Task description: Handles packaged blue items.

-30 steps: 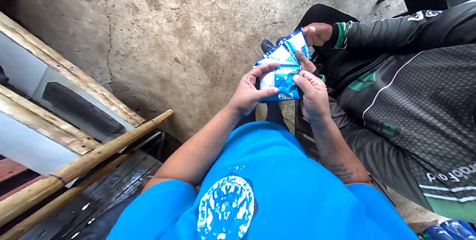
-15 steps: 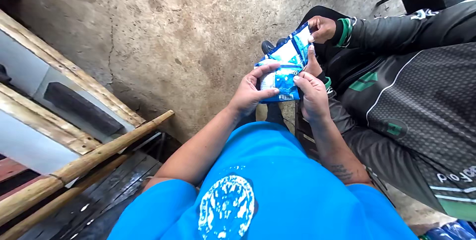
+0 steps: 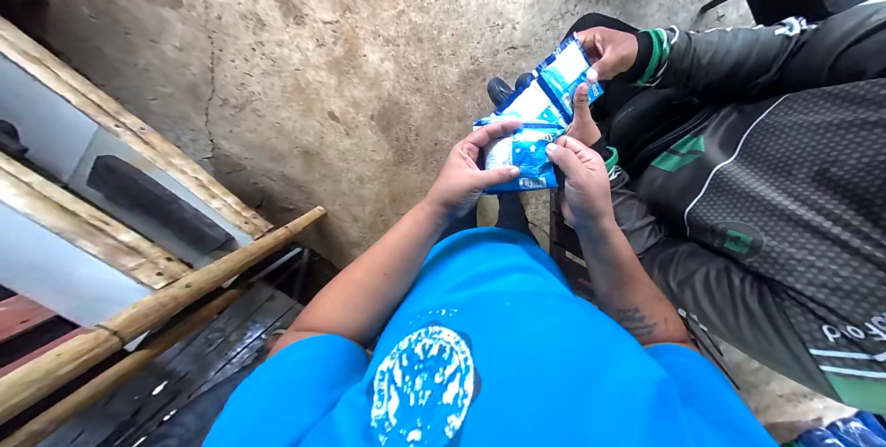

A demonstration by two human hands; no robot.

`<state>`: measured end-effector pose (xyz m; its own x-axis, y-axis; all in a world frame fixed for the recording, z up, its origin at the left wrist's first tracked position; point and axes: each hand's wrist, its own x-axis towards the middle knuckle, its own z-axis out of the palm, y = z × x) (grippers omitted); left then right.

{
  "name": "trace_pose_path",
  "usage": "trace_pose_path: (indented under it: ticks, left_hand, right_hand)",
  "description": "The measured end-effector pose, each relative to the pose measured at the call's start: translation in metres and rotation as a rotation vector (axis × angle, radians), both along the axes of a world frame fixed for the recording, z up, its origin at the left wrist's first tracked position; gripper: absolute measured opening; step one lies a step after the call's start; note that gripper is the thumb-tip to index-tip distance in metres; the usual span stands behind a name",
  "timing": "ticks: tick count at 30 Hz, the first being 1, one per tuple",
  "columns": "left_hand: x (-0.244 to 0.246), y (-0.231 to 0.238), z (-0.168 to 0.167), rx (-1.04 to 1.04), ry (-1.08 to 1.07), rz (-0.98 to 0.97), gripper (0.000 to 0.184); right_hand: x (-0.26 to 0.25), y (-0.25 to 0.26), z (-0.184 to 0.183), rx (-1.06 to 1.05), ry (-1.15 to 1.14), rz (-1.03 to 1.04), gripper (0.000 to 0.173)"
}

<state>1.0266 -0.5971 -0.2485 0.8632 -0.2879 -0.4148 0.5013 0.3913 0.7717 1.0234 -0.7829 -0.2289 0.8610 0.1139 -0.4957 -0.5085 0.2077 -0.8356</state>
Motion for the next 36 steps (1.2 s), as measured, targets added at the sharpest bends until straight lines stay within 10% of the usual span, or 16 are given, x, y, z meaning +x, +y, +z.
trace_pose_path:
  ticks: [14, 18, 25, 36]
  left_hand:
    - [-0.006, 0.016, 0.007, 0.004, 0.095, -0.121, 0.062]
    - [-0.002, 0.022, 0.016, -0.051, 0.189, -0.094, 0.064]
    - [0.003, 0.029, 0.036, 0.155, 0.187, -0.310, 0.110]
    - [-0.026, 0.020, 0.063, 0.246, -0.037, -0.163, 0.107]
  right_hand:
    - [-0.015, -0.004, -0.019, 0.112, -0.074, 0.155, 0.018]
    - [-0.024, -0.018, -0.028, 0.154, -0.142, 0.435, 0.058]
    - [-0.030, -0.006, 0.002, 0.073, -0.034, 0.244, 0.024]
    - [-0.048, 0.003, 0.034, 0.030, 0.011, 0.149, 0.023]
